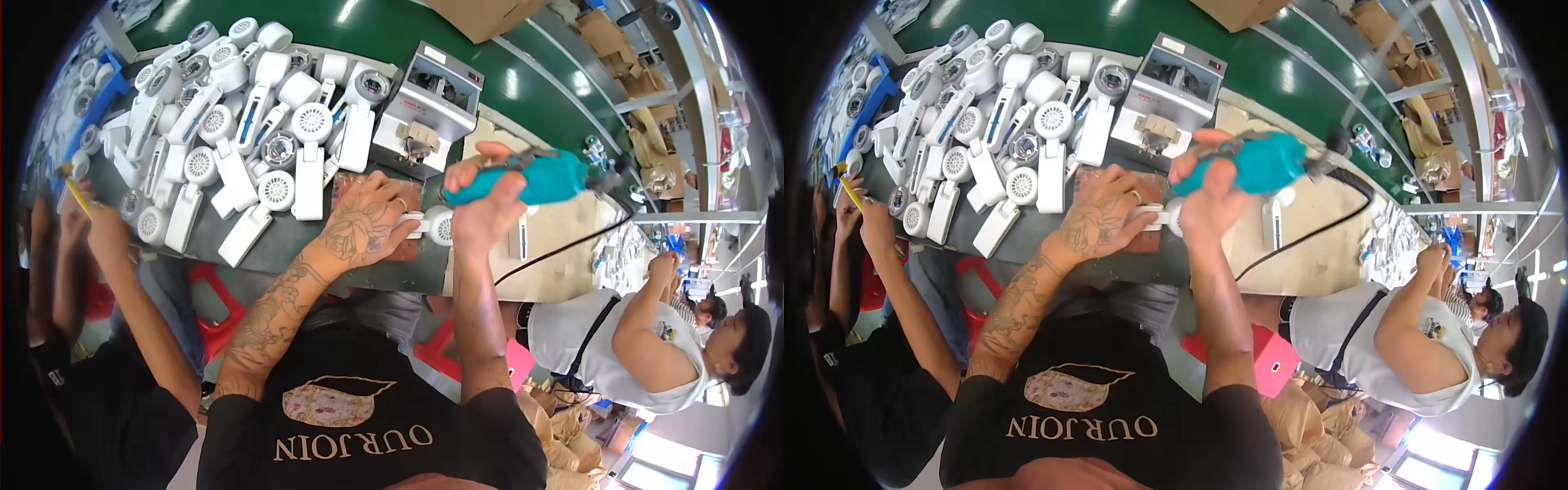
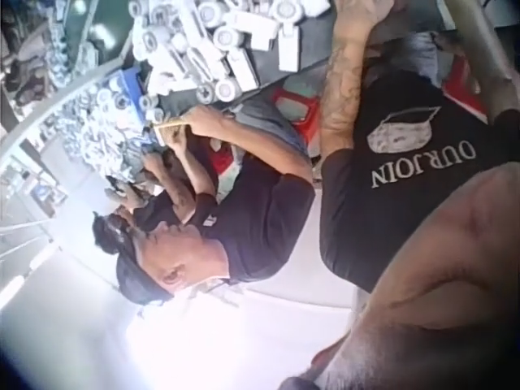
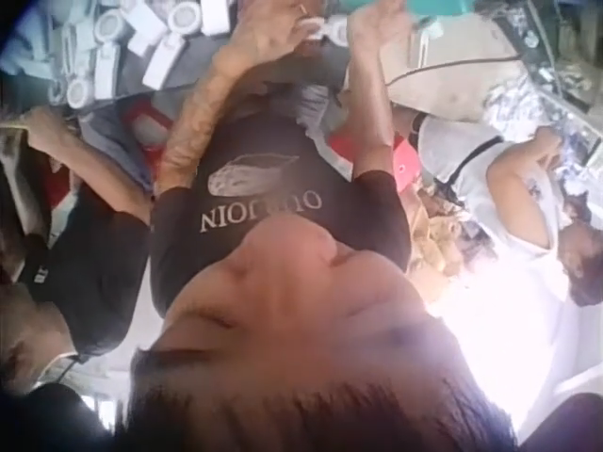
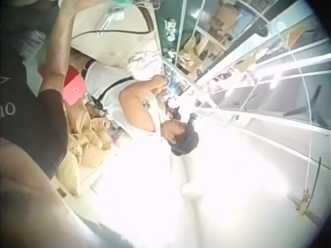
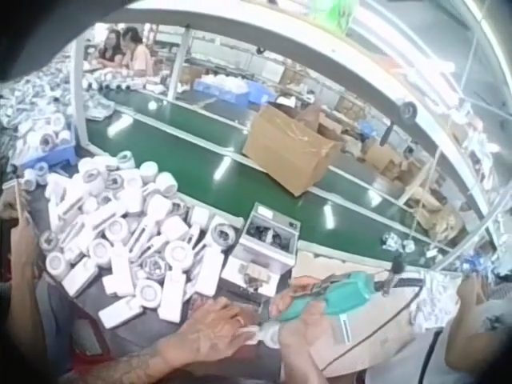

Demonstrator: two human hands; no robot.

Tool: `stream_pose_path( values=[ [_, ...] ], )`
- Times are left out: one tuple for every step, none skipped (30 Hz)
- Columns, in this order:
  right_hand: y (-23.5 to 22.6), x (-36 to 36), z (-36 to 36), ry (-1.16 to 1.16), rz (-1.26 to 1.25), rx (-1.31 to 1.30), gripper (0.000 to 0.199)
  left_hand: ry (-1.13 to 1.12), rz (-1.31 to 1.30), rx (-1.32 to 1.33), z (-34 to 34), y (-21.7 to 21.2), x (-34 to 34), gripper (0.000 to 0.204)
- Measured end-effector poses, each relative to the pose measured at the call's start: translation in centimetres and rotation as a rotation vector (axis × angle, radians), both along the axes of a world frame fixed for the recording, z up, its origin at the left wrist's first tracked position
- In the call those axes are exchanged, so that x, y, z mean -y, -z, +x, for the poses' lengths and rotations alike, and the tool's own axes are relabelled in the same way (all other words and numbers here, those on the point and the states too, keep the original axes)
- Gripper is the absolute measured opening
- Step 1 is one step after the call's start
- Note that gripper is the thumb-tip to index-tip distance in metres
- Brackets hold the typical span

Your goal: The person assembles small white electronic components into a plastic housing using a handheld power screwdriver on a factory production line.

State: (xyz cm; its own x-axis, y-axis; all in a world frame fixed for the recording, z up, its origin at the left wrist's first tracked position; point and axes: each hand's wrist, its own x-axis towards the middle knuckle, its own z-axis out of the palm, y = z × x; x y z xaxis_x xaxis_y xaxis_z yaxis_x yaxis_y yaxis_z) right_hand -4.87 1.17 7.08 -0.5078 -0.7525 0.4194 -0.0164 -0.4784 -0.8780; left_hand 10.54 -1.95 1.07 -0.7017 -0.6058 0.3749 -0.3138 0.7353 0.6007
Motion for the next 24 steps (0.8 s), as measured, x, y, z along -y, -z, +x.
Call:
stream_pose_path(
  values=[
    [0.0, 0.9, 0.1, 0.032, 0.032, -0.030, 0.074, 0.038, 0.024, 0.081, 0.2, -0.1, 0.2, 0.024],
    [-0.5, 1.8, 0.2, 0.070, 0.056, -0.063, 0.072, 0.014, -0.031, 0.045, -0.2, 0.3, 0.0, 0.026],
    [-0.1, 2.7, -0.1, -0.005, -0.018, 0.027, 0.058, -0.010, -0.086, 0.008, -0.6, 0.7, -0.3, 0.028],
    [0.2, 3.5, -0.1, -0.007, -0.017, -0.003, 0.054, 0.058, -0.108, 0.044, 0.0, 0.4, -0.5, 0.034],
    [0.4, 4.2, 0.0, -0.008, -0.014, -0.033, 0.051, 0.053, -0.116, 0.043, 0.3, 0.7, -0.6, 0.034],
    [0.9, 4.9, 0.1, -0.014, -0.015, -0.035, 0.046, 0.069, -0.139, 0.001, 0.3, 1.4, -0.6, 0.036],
    [1.3, 5.5, 0.1, -0.020, -0.019, -0.037, 0.046, 0.083, -0.160, -0.041, 0.4, 1.5, -0.5, 0.038],
    [1.9, 6.0, 0.1, -0.020, -0.059, -0.083, 0.044, 0.082, -0.110, 0.004, 0.6, 1.4, -0.4, 0.041],
    [2.4, 6.3, 0.0, -0.019, -0.097, -0.128, 0.042, 0.079, -0.112, 0.002, 0.7, 1.3, -0.4, 0.041],
    [2.9, 6.5, 0.0, -0.020, -0.099, -0.130, 0.042, 0.053, -0.098, 0.013, 0.6, 1.3, -0.4, 0.042],
    [3.3, 6.7, 0.0, -0.002, -0.105, -0.163, 0.044, 0.029, -0.083, 0.024, 0.5, 1.2, -0.5, 0.043],
    [3.7, 6.7, -0.1, 0.019, -0.110, -0.194, 0.046, 0.031, -0.082, 0.023, 0.5, 1.2, -0.6, 0.043],
    [3.8, 6.8, -0.3, 0.022, -0.112, -0.195, 0.046, 0.030, -0.082, 0.021, 0.4, 1.0, -0.4, 0.043],
    [4.0, 6.8, -0.5, -0.001, -0.110, -0.206, 0.045, 0.031, -0.080, 0.021, 0.3, 0.9, -0.3, 0.044],
    [4.1, 6.7, -0.6, -0.022, -0.106, -0.217, 0.045, 0.039, -0.080, 0.021, 0.2, 0.8, -0.1, 0.044],
    [4.1, 6.4, -0.3, -0.013, -0.100, -0.211, 0.045, 0.023, -0.056, 0.019, 0.4, 0.6, -0.2, 0.044],
    [3.6, 6.3, 0.2, -0.032, -0.042, -0.132, 0.045, 0.011, -0.035, 0.014, 0.4, 0.5, -0.2, 0.045],
    [2.9, 6.0, 0.5, -0.050, 0.015, -0.052, 0.046, 0.009, -0.034, 0.017, 0.4, 0.6, 0.0, 0.045],
    [2.0, 5.1, 0.8, -0.034, 0.090, -0.086, 0.048, 0.002, -0.053, 0.019, 0.8, 0.7, 0.0, 0.044],
    [1.4, 4.0, 0.8, -0.033, 0.062, -0.026, 0.043, -0.005, -0.069, 0.018, 0.6, 0.9, 0.1, 0.044],
    [1.1, 2.9, 0.8, -0.032, 0.035, 0.033, 0.039, -0.010, -0.071, 0.015, 0.6, 0.7, 0.0, 0.044],
    [0.9, 1.6, 0.4, 0.011, 0.032, 0.006, 0.042, -0.006, -0.060, 0.016, 0.4, 0.5, 0.2, 0.044],
    [1.1, 0.8, 0.0, 0.014, 0.043, 0.006, 0.042, 0.006, -0.039, 0.019, 0.3, 0.2, 0.3, 0.044],
    [1.2, 0.2, -0.3, 0.007, 0.059, 0.009, 0.044, 0.018, -0.019, 0.021, 0.1, 0.2, 0.2, 0.044]
  ],
)
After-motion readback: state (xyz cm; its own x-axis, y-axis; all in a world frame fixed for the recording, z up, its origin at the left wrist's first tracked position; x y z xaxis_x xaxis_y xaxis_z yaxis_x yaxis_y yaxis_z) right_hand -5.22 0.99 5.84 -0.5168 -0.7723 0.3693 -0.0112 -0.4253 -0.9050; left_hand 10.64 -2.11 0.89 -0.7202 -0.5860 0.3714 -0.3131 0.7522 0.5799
